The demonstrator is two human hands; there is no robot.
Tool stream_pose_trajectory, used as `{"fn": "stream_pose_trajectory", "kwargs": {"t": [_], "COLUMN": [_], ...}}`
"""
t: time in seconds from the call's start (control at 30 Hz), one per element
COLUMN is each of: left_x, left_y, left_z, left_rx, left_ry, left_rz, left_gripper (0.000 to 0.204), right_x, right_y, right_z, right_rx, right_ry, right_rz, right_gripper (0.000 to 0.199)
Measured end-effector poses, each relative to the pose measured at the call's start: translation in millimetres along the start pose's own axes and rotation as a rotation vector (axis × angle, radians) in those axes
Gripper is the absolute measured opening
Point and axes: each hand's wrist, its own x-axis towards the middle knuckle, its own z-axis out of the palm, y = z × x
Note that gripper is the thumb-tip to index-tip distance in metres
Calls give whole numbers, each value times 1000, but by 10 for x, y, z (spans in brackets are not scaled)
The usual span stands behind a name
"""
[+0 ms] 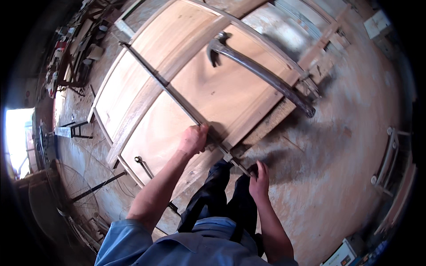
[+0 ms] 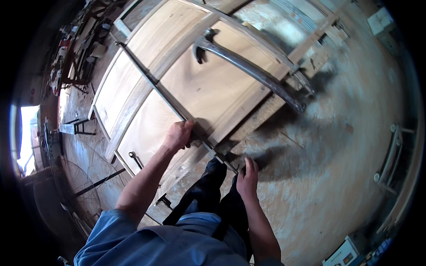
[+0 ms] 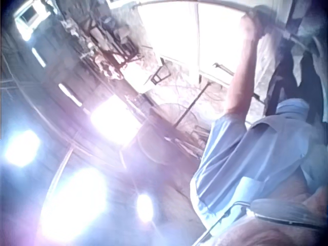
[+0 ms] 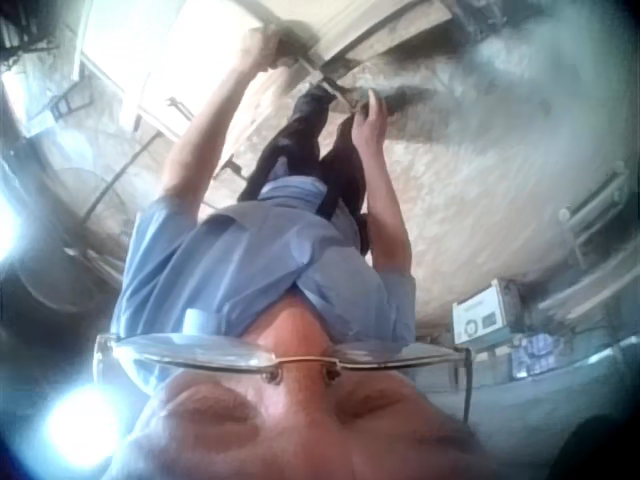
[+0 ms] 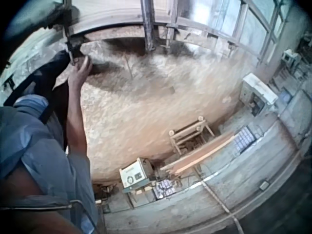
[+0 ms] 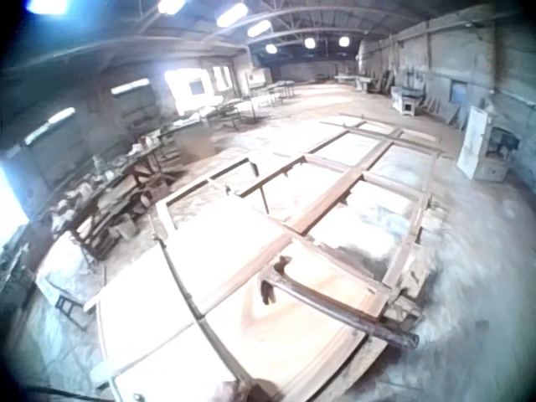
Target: The person assembles a wooden frame structure by hand, using a hammer and metal clamps to secure joints. They repeatedly position and tighten clamps, hammer nails, and adjust the frame's alignment within a workshop environment.
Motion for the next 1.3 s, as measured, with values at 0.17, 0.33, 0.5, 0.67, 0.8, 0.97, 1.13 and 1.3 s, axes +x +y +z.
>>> {"fn": "stream_pose_trajectory", "kwargs": {"t": [0.17,0.33,0.5,0.67,0.8,0.97,1.13,1.3], "left_x": [-2,29,46,59,37,13,51,66], "left_y": [48,-42,0,8,-23,9,-18,-70], "left_z": [-17,-38,-65,-25,-56,-86,-70,-53], "left_rx": [99,325,444,340,310,323,266,199], "left_ry": [-21,-38,-59,-85,-90,-121,-115,-113], "left_rz": [71,286,361,296,307,275,303,244], "left_gripper": [61,37,26,33,24,32,31,29], "right_x": [-394,-376,-529,-183,46,289,437,174], "right_y": [-132,-715,-959,-953,-1057,-388,125,-22], "right_z": [136,-126,-74,-400,-516,-292,28,-156], "right_rx": [479,1195,808,-289,-239,677,1222,-42], "right_ry": [-343,-253,-127,-184,-108,-254,-466,-132], "right_rz": [376,965,444,-338,-429,573,1240,-52], "right_gripper": [30,24,29,19,9,29,34,27]}}
